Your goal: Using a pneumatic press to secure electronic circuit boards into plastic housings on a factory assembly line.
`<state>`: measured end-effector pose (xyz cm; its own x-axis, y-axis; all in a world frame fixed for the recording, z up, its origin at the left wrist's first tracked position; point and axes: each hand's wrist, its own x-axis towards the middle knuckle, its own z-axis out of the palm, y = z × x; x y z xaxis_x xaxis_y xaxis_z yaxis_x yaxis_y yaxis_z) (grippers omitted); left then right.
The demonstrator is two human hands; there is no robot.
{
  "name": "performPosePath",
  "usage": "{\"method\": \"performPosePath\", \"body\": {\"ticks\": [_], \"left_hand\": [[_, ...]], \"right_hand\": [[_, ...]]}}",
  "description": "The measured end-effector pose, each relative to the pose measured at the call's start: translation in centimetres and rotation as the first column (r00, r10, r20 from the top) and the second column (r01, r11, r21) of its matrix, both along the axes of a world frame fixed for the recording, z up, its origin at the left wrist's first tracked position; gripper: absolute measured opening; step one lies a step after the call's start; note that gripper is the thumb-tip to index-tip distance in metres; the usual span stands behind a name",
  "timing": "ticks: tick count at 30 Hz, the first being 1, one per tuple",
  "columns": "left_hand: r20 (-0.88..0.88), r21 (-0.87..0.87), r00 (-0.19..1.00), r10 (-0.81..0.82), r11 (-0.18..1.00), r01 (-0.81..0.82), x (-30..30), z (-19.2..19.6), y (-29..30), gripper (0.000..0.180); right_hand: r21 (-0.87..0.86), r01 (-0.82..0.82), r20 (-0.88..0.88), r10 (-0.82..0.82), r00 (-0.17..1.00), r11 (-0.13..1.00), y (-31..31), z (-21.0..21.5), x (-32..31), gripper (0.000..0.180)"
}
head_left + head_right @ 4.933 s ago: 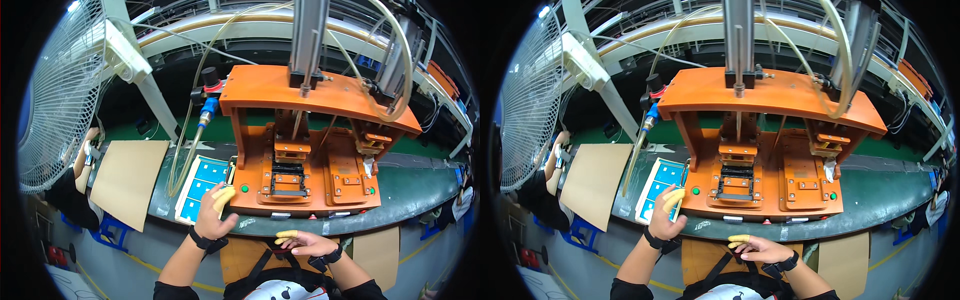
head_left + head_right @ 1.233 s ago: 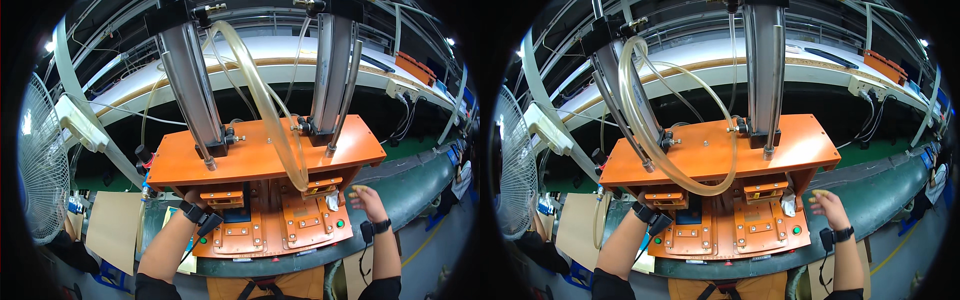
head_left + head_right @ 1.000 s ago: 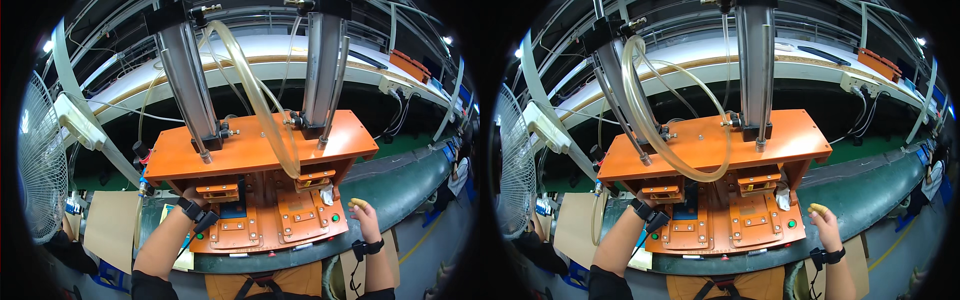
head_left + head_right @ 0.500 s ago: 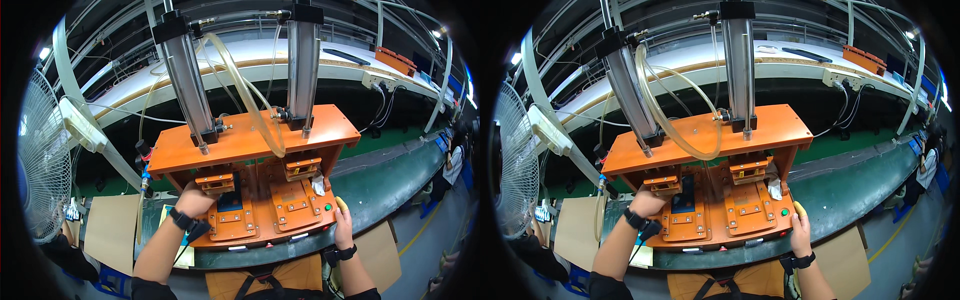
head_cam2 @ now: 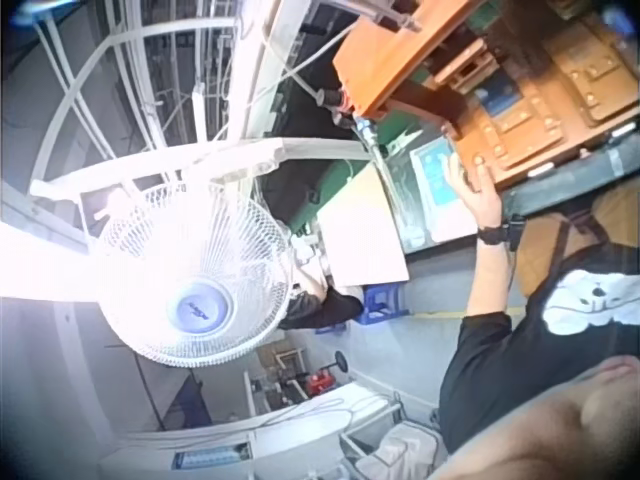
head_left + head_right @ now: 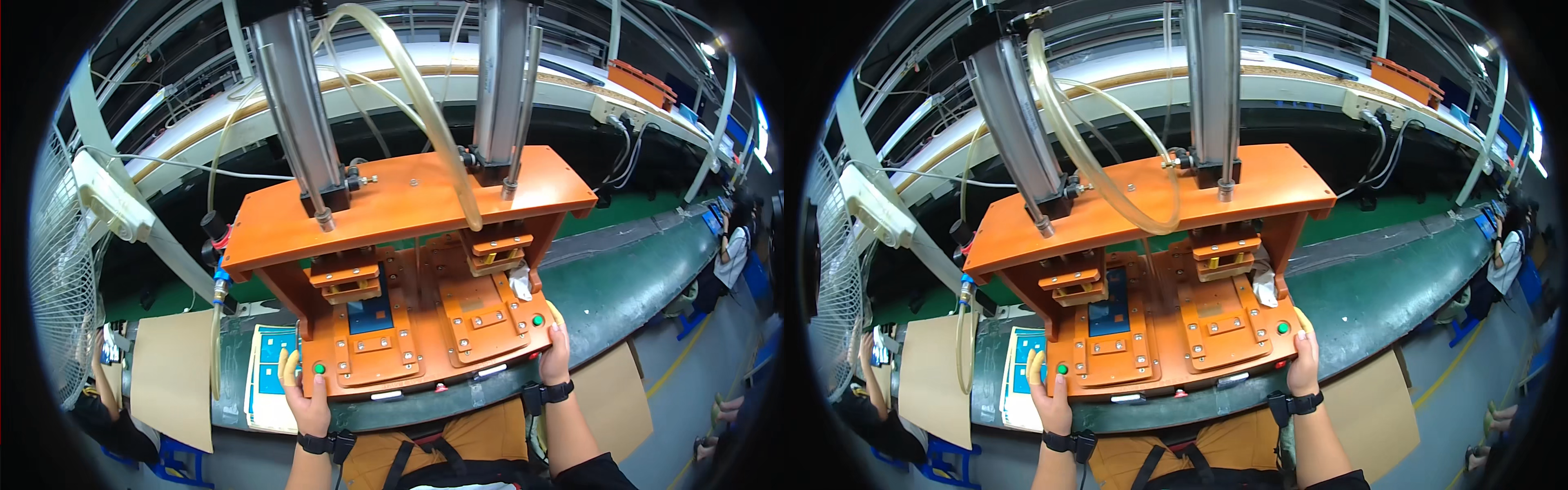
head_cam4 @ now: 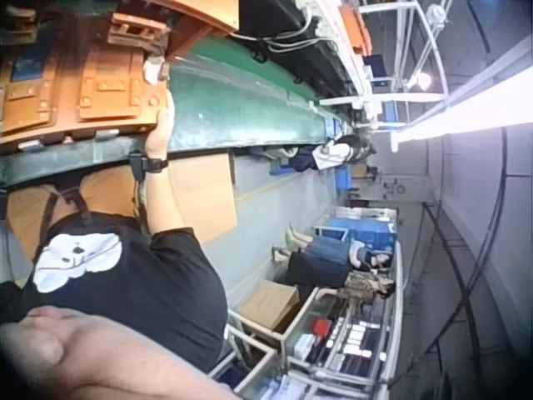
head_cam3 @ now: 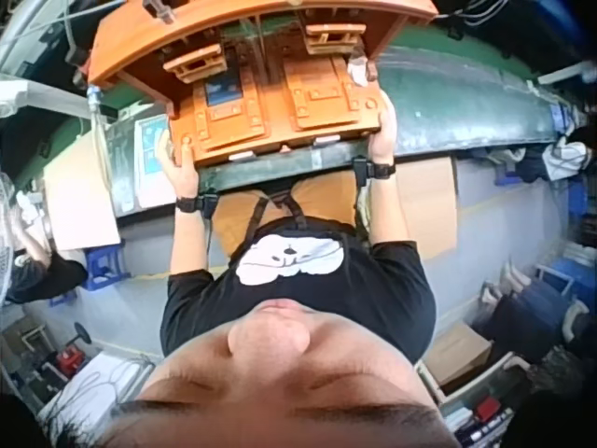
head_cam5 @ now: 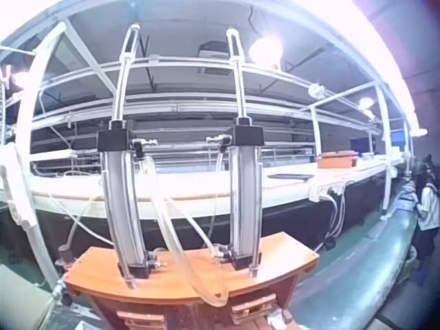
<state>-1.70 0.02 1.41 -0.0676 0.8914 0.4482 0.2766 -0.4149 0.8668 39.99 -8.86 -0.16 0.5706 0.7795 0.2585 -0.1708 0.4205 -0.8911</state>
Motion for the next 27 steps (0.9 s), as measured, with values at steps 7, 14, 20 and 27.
{"method": "performPosePath", "body": {"ticks": [7, 14, 20, 27], "left_hand": [[0.299, 0.003, 0.954, 0.004, 1.0, -0.005, 0.9, -2.2, 0.7, 0.047], [0.464, -0.084, 0.883, -0.07, 0.989, 0.123, 1.7, -1.2, -0.1, 0.048], [0.465, -0.096, 0.884, -0.046, 0.99, 0.102, 1.4, -2.3, 0.1, 0.05], [0.464, -0.112, 0.884, -0.059, 0.986, 0.124, 1.2, -2.5, 0.2, 0.049]], "right_hand": [[-0.003, 0.031, -0.011, -0.031, 0.999, 1.0, 0.1, -0.6, -0.2, 0.049], [0.02, 0.076, 0.01, -0.077, 0.997, 0.997, 0.1, -0.8, -0.3, 0.05], [0.029, 0.084, 0.022, -0.085, 0.996, 0.996, 0.1, -0.8, -0.4, 0.05], [-0.073, 0.04, 0.128, -0.03, 0.991, 0.997, -0.7, 1.0, 1.1, 0.046]]}}
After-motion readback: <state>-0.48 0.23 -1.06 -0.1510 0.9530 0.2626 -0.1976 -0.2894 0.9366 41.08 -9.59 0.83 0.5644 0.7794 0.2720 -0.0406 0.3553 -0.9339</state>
